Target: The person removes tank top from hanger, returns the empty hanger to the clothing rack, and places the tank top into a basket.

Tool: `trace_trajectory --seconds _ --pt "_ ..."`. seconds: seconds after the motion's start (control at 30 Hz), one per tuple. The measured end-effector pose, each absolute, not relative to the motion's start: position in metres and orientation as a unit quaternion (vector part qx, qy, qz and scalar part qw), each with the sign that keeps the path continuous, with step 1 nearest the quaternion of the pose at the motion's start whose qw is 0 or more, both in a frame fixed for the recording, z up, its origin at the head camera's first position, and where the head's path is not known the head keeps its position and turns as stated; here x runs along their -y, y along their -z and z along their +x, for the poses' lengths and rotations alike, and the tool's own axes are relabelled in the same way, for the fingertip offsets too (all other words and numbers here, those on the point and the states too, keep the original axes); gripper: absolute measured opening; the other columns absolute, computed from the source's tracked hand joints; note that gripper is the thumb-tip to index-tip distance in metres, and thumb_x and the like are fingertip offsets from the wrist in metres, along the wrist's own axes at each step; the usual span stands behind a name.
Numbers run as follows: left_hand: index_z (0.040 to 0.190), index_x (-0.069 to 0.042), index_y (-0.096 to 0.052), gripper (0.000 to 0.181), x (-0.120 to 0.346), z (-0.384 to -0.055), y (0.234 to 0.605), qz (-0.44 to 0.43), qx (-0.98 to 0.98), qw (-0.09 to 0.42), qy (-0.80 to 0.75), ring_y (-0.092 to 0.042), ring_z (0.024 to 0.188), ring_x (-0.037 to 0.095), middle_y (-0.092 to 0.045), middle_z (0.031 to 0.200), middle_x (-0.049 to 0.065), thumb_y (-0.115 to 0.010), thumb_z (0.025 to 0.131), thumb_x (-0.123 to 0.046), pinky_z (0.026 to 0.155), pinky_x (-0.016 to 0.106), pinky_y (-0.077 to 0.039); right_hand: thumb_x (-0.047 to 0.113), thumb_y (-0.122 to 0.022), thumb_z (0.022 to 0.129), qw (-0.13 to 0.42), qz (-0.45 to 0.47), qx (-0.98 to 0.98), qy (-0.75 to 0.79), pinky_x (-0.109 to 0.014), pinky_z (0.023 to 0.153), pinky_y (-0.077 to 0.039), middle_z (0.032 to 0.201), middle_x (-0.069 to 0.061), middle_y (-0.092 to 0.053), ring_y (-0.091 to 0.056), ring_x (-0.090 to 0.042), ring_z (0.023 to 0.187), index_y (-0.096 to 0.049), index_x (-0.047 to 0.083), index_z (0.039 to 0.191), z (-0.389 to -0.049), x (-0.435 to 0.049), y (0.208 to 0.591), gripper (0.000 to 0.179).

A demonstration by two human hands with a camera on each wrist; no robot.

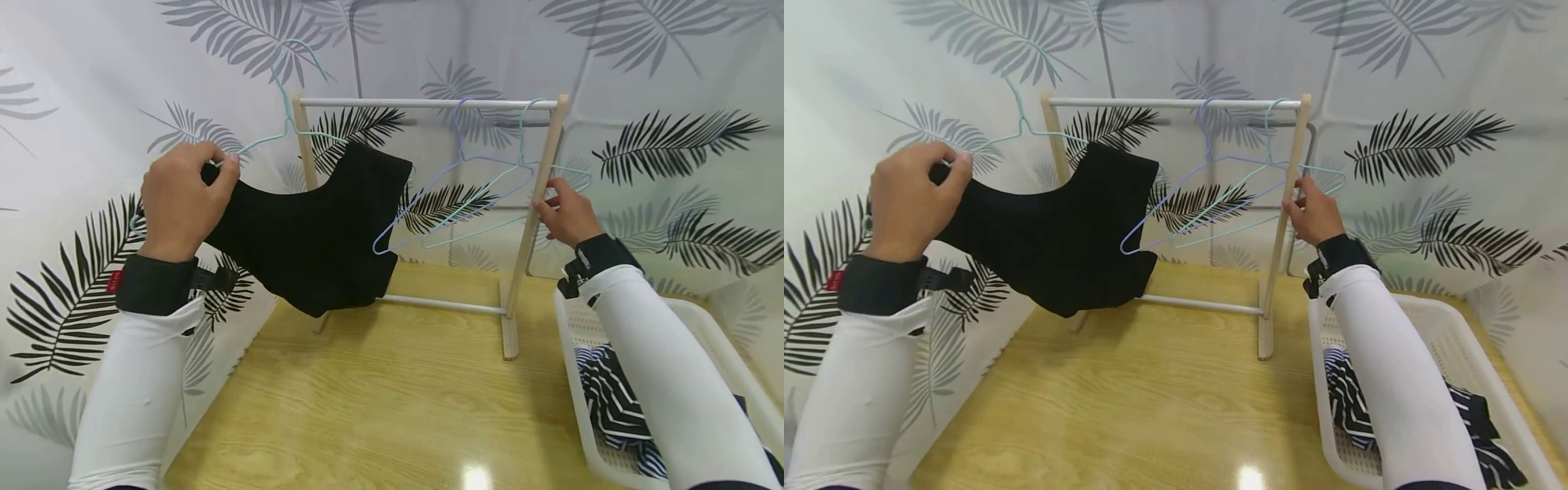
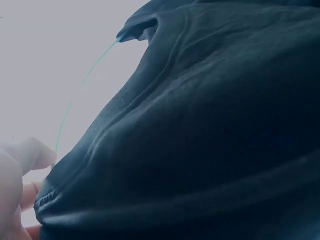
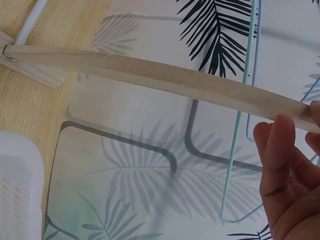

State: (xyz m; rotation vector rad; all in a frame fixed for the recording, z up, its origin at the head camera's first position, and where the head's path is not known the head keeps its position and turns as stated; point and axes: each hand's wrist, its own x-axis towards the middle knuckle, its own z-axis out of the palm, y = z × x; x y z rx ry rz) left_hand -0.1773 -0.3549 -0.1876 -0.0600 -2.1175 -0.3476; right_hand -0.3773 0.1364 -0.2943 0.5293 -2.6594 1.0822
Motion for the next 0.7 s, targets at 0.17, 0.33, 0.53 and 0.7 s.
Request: trace_trajectory --seconds 0.17,0.33,0.53,0.7 --pt "0.086 0.0 -0.068 0.034 0.353 -0.151 0.17 -0.001 0.854 0.506 0.119 -0.057 0.078 0.039 -0.062 0.082 0.021 -0.053 0.094 -0.029 0.061 0.05 -0.036 0.028 -0.047 0.102 0.108 0.177 0.911 -0.358 -0.04 0.06 -0.056 0.122 -0.032 -0.055 -0.062 -0.044 0.093 -0.033 0.009 0.146 -0.374 -0.145 0.297 0.05" --pt "0.081 0.001 -0.069 0.037 0.352 -0.129 0.158 0.02 0.847 0.522 0.101 -0.054 0.072 0.038 -0.06 0.075 0.021 -0.054 0.09 -0.032 0.056 0.045 -0.029 0.032 -0.046 0.102 0.101 0.175 0.913 -0.356 -0.039 0.059 -0.056 0.125 -0.033 -0.053 -0.062 -0.044 0.094 -0.029 0.01 0.15 -0.371 -0.156 0.297 0.056" --pt "0.076 0.002 -0.068 0.041 0.349 -0.117 0.155 0.0 0.853 0.512 0.1 -0.052 0.07 0.036 -0.059 0.072 0.021 -0.056 0.089 -0.035 0.055 0.042 -0.027 0.035 -0.045 0.102 0.125 0.177 0.912 -0.348 -0.035 0.056 -0.055 0.122 -0.033 -0.054 -0.062 -0.044 0.092 -0.03 0.007 0.149 -0.365 -0.171 0.294 0.057" --pt "0.078 0.0 -0.07 0.038 0.343 -0.126 0.162 -0.048 0.857 0.496 0.127 -0.056 0.073 0.033 -0.063 0.076 0.018 -0.06 0.09 -0.035 0.059 0.038 -0.03 0.036 -0.046 0.101 0.148 0.191 0.905 -0.35 -0.029 0.053 -0.053 0.121 -0.031 -0.056 -0.062 -0.043 0.093 -0.034 0.008 0.147 -0.355 -0.174 0.289 0.055"
